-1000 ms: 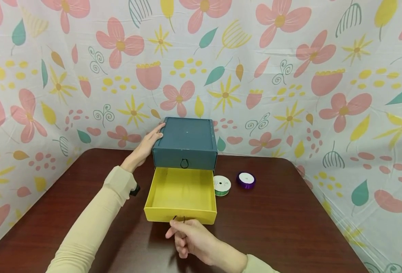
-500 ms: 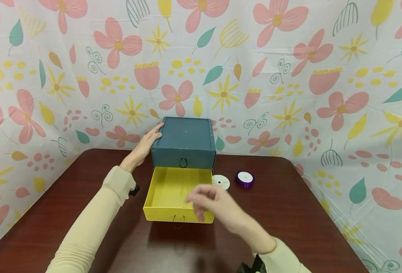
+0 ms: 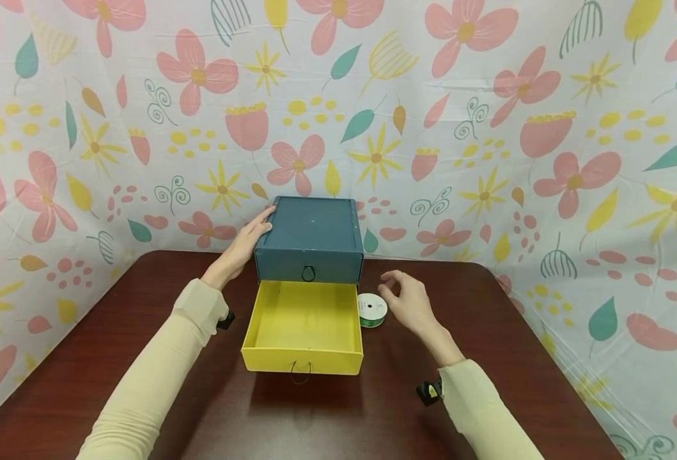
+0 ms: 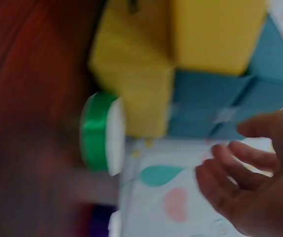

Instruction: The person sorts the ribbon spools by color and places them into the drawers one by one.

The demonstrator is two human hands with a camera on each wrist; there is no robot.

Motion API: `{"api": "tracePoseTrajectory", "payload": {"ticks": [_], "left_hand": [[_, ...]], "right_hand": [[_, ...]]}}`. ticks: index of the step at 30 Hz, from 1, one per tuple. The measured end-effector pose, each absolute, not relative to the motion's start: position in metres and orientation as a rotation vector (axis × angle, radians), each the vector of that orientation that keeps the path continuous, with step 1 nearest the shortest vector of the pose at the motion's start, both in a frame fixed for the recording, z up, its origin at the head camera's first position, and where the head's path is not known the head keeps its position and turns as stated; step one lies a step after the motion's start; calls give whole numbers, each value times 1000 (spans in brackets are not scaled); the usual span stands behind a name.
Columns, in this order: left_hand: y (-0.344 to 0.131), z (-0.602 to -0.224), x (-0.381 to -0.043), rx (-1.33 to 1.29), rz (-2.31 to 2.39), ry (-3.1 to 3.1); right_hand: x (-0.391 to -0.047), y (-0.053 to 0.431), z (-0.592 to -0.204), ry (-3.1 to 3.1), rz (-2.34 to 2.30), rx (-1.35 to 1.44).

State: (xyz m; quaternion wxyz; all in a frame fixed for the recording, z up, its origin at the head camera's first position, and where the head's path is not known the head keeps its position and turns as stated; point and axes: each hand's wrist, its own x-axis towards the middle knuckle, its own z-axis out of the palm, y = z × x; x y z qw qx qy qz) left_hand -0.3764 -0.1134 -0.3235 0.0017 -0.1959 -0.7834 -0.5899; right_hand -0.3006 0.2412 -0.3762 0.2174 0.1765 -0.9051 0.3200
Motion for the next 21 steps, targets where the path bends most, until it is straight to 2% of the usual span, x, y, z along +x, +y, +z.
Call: {"api": "tracePoseTrajectory", "payload": {"ticks": [8, 14, 21], "left_hand": [[-114, -325, -377, -615, -1857, -2466], [-115, -322, -377, -616, -1867, -2467], [-113, -304, -358, -633, -1906, -2483]], "right_hand": [[-331, 237, -418, -2873, 720, 586], [-342, 224, -426, -2933, 669, 571], [-346, 220, -434, -2915, 592, 514]]}}
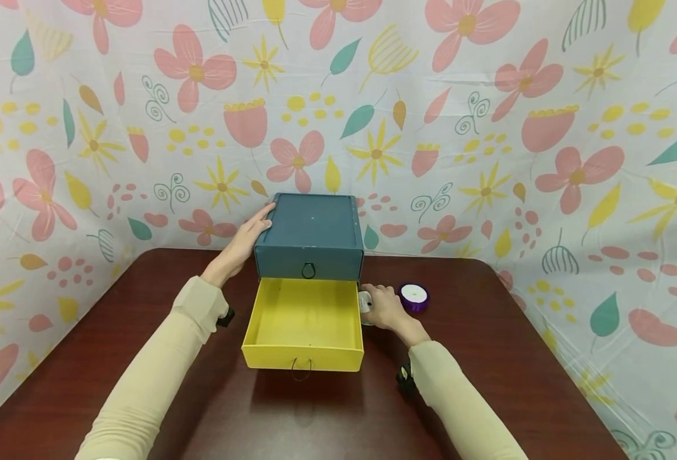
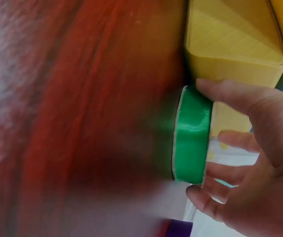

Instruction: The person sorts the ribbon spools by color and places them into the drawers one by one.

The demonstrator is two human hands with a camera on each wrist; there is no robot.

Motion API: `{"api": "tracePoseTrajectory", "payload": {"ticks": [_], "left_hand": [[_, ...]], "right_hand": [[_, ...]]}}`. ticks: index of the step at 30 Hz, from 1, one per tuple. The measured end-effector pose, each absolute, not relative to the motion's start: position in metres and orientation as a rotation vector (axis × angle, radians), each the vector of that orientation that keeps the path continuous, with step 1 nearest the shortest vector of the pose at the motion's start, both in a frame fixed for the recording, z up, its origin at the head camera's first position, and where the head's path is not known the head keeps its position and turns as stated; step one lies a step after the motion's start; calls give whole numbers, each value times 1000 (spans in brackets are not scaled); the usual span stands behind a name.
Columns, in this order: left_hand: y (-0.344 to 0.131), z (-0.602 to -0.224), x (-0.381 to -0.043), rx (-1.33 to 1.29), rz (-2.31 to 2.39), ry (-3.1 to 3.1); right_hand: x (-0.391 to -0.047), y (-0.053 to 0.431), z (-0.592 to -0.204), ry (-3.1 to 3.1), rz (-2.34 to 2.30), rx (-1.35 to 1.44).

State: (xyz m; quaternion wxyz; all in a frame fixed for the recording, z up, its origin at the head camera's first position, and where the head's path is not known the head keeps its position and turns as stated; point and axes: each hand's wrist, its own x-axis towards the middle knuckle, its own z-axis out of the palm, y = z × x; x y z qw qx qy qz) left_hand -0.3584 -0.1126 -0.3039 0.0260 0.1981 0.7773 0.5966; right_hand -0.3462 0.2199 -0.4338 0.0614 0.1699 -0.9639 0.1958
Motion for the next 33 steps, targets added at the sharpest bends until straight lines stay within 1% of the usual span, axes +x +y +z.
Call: {"api": "tracePoseTrajectory", "payload": {"ticks": [7, 15, 23, 33], "left_hand": [[-113, -322, -375, 621, 1841, 2440], [-112, -326, -377, 615, 1870, 2434], [-113, -323, -377, 618, 1850, 2460], [-114, -323, -377, 604, 1862, 2456]], "right_hand": [[-340, 221, -438, -2924, 632, 522], [-329, 227, -437, -2860, 643, 608], [-311, 233, -426, -2786, 652, 664], [-286, 237, -404, -2816, 647, 592]]}}
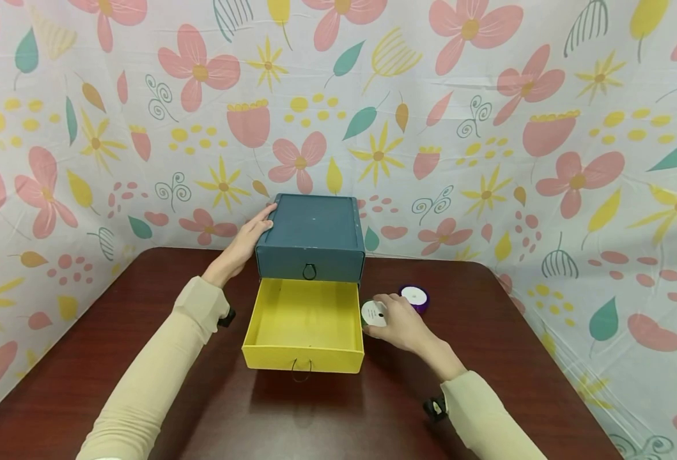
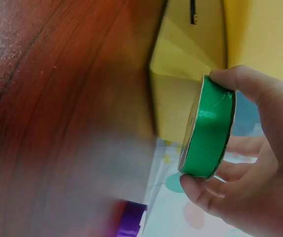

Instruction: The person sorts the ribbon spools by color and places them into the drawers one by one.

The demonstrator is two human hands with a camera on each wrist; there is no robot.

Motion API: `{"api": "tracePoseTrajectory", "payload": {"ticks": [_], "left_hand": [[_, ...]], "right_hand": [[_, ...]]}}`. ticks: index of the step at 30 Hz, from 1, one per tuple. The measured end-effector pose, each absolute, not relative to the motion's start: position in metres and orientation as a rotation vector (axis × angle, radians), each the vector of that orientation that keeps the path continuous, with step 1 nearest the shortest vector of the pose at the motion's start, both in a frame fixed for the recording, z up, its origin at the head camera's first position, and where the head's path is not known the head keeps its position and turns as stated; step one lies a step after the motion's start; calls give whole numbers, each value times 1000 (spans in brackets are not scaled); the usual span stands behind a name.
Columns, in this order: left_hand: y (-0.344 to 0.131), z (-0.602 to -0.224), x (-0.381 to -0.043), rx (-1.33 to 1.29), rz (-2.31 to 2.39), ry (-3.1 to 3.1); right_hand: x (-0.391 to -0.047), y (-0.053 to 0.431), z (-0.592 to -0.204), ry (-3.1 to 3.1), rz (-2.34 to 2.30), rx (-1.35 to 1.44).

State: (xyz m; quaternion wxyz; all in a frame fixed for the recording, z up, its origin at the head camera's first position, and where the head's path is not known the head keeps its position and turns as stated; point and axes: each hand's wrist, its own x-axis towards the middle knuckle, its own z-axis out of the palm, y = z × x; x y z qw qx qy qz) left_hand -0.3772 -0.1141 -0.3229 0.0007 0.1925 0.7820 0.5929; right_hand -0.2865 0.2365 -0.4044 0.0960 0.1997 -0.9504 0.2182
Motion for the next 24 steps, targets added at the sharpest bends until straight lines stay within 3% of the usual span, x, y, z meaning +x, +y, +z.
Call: {"api": "tracePoseTrajectory", "payload": {"ticks": [20, 24], "left_hand": [[-115, -322, -379, 623, 1856, 2441], [-115, -310, -363, 631, 1843, 2421]], "right_hand": [[-258, 246, -356, -2782, 575, 615], [-254, 245, -346, -2795, 566, 603]]}}
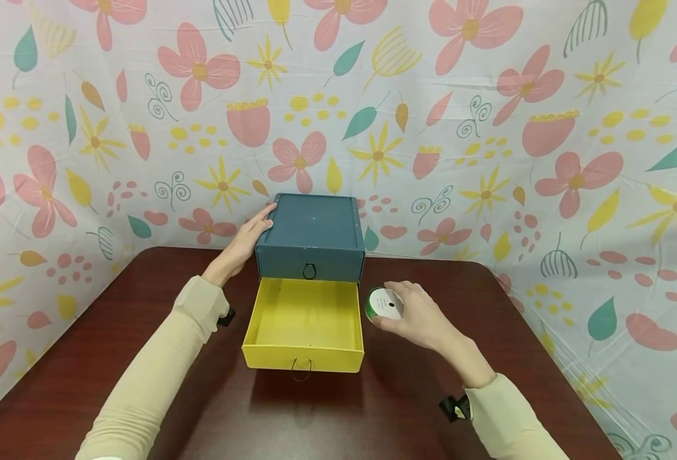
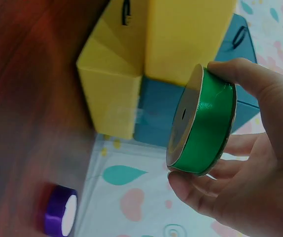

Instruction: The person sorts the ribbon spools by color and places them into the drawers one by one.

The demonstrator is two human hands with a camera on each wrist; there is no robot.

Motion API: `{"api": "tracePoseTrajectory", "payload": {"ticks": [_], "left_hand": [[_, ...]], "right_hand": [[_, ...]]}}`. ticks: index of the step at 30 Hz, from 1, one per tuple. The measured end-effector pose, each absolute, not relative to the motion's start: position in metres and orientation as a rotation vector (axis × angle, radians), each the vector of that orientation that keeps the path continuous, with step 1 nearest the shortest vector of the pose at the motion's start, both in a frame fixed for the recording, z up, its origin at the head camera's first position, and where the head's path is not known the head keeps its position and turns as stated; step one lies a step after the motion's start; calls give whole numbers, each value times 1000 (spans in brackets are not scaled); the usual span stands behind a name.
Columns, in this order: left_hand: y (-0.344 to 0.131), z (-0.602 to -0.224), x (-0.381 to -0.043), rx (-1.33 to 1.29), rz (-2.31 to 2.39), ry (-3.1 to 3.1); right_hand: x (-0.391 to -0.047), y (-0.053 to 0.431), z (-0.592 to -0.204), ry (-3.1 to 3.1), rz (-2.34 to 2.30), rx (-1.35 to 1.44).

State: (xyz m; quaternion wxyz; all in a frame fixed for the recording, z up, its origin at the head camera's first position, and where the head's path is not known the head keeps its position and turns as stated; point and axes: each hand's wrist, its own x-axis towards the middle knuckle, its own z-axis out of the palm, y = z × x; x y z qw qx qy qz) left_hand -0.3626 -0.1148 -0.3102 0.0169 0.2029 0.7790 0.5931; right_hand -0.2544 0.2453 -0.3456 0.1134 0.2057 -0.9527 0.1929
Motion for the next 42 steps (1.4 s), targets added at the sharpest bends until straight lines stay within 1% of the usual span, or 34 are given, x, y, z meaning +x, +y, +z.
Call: {"api": "tracePoseTrajectory", "payload": {"ticks": [3, 12, 15, 20, 24, 32, 42], "left_hand": [[-114, -301, -352, 623, 1835, 2405], [-114, -299, -351, 620, 1827, 2411], [-115, -300, -353, 620, 1837, 2410], [-115, -313, -367, 613, 1851, 2421], [-115, -321, -375, 611, 1846, 2453], [-116, -324, -376, 671, 1863, 2428], [-116, -323, -378, 642, 1857, 2459]], "right_hand": [[-252, 244, -338, -2784, 560, 613], [-247, 225, -322, -2753, 611, 693], [-246, 214, -319, -2758, 622, 729], [-244, 197, -316, -2788, 623, 771], [-243, 185, -315, -2794, 639, 808], [-251, 165, -321, -2734, 662, 943], [-259, 143, -332, -2792, 598, 959]]}}
